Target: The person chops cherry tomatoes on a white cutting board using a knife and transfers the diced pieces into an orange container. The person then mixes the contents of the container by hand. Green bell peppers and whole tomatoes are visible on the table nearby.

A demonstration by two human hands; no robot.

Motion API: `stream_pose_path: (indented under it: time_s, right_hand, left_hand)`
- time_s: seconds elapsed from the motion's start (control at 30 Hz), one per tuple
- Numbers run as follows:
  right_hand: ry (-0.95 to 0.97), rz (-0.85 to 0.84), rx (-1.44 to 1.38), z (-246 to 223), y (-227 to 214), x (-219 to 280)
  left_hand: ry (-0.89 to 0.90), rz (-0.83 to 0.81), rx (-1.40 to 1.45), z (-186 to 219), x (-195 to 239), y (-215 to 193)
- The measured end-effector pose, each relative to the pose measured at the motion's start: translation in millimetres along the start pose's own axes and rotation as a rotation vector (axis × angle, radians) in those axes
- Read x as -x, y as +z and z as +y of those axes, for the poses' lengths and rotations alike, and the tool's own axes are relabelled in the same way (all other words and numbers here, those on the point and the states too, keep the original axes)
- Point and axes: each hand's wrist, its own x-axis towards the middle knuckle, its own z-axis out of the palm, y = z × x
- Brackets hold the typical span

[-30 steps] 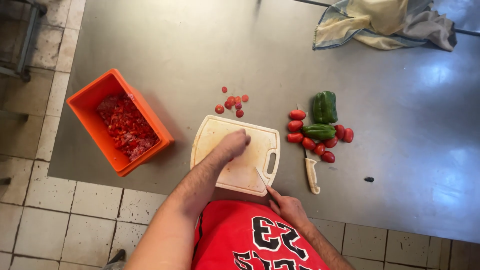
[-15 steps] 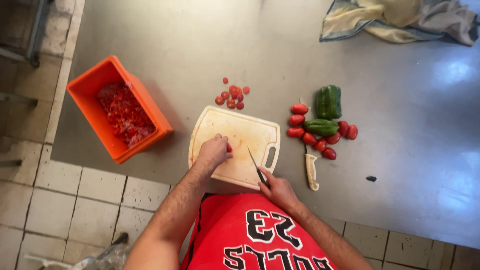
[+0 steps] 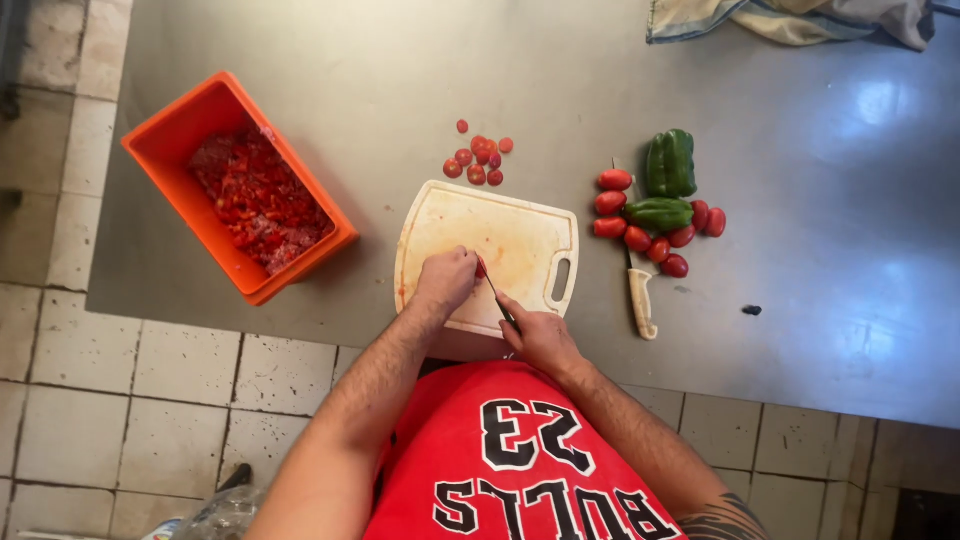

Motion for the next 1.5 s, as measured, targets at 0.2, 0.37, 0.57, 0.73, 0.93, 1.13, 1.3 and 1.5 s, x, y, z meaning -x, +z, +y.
stream_pose_path:
  time_s: [0.2,0.37,0.57,0.73,0.93,1.13,1.3,1.5]
  right_hand:
    - [-0.014,0.013,0.047,-8.7,2.1,12.3]
    - [-0.025,0.029,0.071,2.5,11.1,-7.6]
    - [-0.022,0.003,0.132,5.7,15.2,-35.7]
    - [-0.006,0.034,0.138,8.0,31.8,-17.8]
    - [-0.022,0.099,0.103,20.7,46.2,11.1]
    - [-0.127,0.181,0.105,-1.3,15.4,0.7]
    - [-0.146,0.162,0.142,6.6,24.7,-15.2]
    - [-0.063,0.097,0.165,5.1,35.2,-42.1]
  left_hand:
    - [0.021,0.049,-0.024,6.3,6.0,-6.2]
    - [0.028,0.094,-0.101,4.3,2.4,9.3]
    - [-0.031,0.113,-0.156,6.6,-1.9,17.7]
    - [-0.013,0.086,-0.178,2.7,0.2,14.4]
    - [-0.067,-0.002,-0.065,0.4,4.4,-3.4]
    - [-0.032,0.021,-0.115,-5.0,-0.8,27.9]
    - [-0.034,0.109,-0.192,0.7,-3.0,27.1]
    - [-0.01,0.148,-0.217,4.7,-0.1,19.2]
